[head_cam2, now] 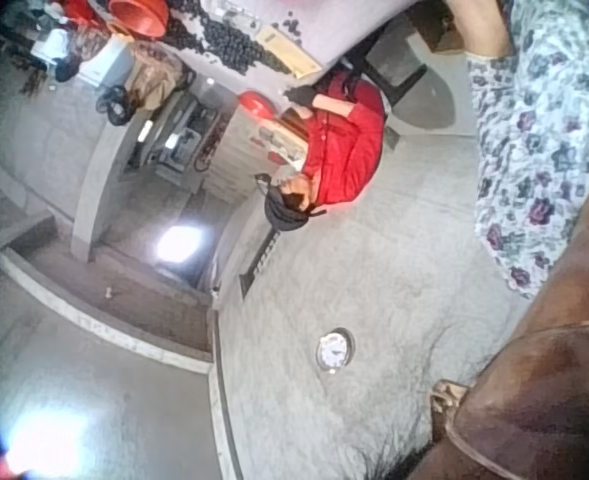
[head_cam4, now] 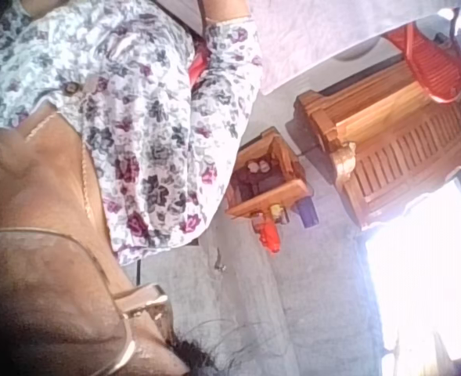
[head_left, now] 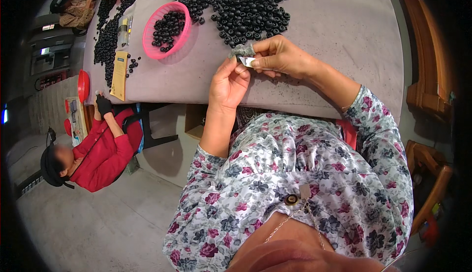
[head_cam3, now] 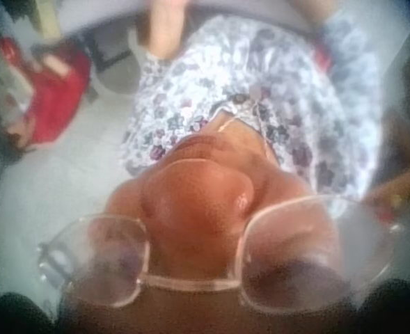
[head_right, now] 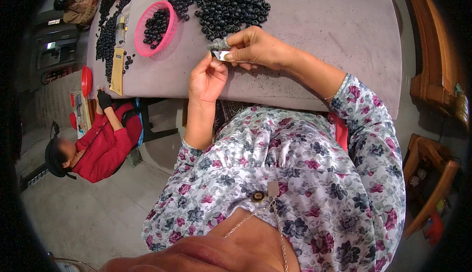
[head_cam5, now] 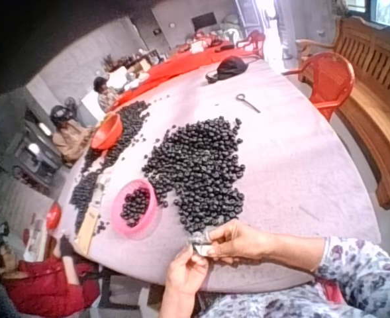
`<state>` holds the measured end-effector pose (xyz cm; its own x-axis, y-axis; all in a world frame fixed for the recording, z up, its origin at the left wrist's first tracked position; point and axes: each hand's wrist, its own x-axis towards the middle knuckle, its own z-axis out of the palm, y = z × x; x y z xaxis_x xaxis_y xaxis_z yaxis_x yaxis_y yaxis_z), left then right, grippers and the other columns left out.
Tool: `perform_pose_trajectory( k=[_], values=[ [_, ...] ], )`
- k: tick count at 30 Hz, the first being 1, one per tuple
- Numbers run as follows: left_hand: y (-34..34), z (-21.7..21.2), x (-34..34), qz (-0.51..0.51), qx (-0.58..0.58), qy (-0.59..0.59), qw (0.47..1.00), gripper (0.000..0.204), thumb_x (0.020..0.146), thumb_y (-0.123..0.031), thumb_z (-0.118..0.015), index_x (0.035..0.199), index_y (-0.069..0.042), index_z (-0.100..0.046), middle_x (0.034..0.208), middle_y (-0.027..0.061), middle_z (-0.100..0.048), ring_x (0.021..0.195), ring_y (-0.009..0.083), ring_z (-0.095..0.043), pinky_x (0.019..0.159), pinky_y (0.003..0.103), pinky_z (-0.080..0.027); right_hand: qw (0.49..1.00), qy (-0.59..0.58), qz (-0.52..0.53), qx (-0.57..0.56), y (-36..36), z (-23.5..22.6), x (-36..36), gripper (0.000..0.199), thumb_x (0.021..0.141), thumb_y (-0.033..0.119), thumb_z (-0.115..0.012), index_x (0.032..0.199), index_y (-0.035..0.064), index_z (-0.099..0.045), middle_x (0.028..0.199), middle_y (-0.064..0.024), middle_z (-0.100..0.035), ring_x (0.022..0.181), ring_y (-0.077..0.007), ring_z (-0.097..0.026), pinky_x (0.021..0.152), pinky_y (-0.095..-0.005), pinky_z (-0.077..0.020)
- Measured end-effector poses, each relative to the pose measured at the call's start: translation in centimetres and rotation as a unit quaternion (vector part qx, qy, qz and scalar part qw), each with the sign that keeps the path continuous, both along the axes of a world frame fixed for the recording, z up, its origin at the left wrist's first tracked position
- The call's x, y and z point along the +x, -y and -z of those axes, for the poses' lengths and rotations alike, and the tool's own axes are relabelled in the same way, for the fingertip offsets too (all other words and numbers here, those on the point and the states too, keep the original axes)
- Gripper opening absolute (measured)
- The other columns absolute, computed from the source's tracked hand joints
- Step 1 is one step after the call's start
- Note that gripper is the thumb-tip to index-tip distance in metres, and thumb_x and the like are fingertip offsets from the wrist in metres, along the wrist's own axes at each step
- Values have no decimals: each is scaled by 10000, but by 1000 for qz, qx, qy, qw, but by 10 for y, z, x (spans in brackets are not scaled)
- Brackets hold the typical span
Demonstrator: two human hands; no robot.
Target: The recorder is wrapping small black spherical objects in silver foil and placing them into a container.
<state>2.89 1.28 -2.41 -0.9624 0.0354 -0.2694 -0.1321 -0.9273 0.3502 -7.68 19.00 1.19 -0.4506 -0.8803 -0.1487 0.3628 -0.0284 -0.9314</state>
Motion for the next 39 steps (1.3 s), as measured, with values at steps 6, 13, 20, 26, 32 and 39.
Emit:
perform_pose_trajectory(
  k=[6,13,20,26,32,39],
  values=[
    [-4,-4,-2,-4,10,9,1000,186,925,-58,-608,1089,24,-581,929,79,-627,734,129,-569,671,275,-517,999,31,10,-13,0,4,-3,99,913,113,-659,917,15,-672,699,1,-593,533,-53,-508,444,-196,-362],
    [-1,-1,-1,-6,-11,-5,1000,205,941,-98,-600,1123,-3,-604,977,56,-645,767,88,-578,692,241,-529,1000,-14,-15,10,-1,-3,-1,103,888,105,-665,955,29,-648,716,17,-606,545,-48,-525,459,-192,-376],
    [-2,1,-1,3,-19,-21,1000,204,943,-111,-597,1124,-16,-603,953,41,-633,763,87,-573,693,243,-525,1000,-8,-17,-7,-1,0,-2,82,899,119,-643,889,39,-628,718,13,-611,547,-50,-527,463,-194,-380],
    [-7,-11,1,19,-45,-20,999,247,932,-100,-609,1159,-7,-582,938,51,-626,762,89,-566,685,241,-512,1000,3,-14,-6,-1,3,-4,119,921,152,-649,873,46,-626,716,11,-610,548,-52,-531,462,-196,-380],
    [49,-48,-20,-158,-428,-75,887,258,846,-51,-712,1085,-32,-620,846,52,-646,657,112,-585,605,249,-496,995,75,56,-39,0,11,-8,148,938,176,-644,891,36,-637,702,2,-605,551,-41,-540,477,-188,-421],
    [119,-79,-66,-198,-860,9,471,225,864,-115,-704,1049,-7,-637,881,73,-636,650,143,-556,631,273,-476,994,85,54,-53,0,16,-11,149,932,169,-652,886,28,-636,693,1,-608,548,-42,-545,494,-183,-435]
  ],
)
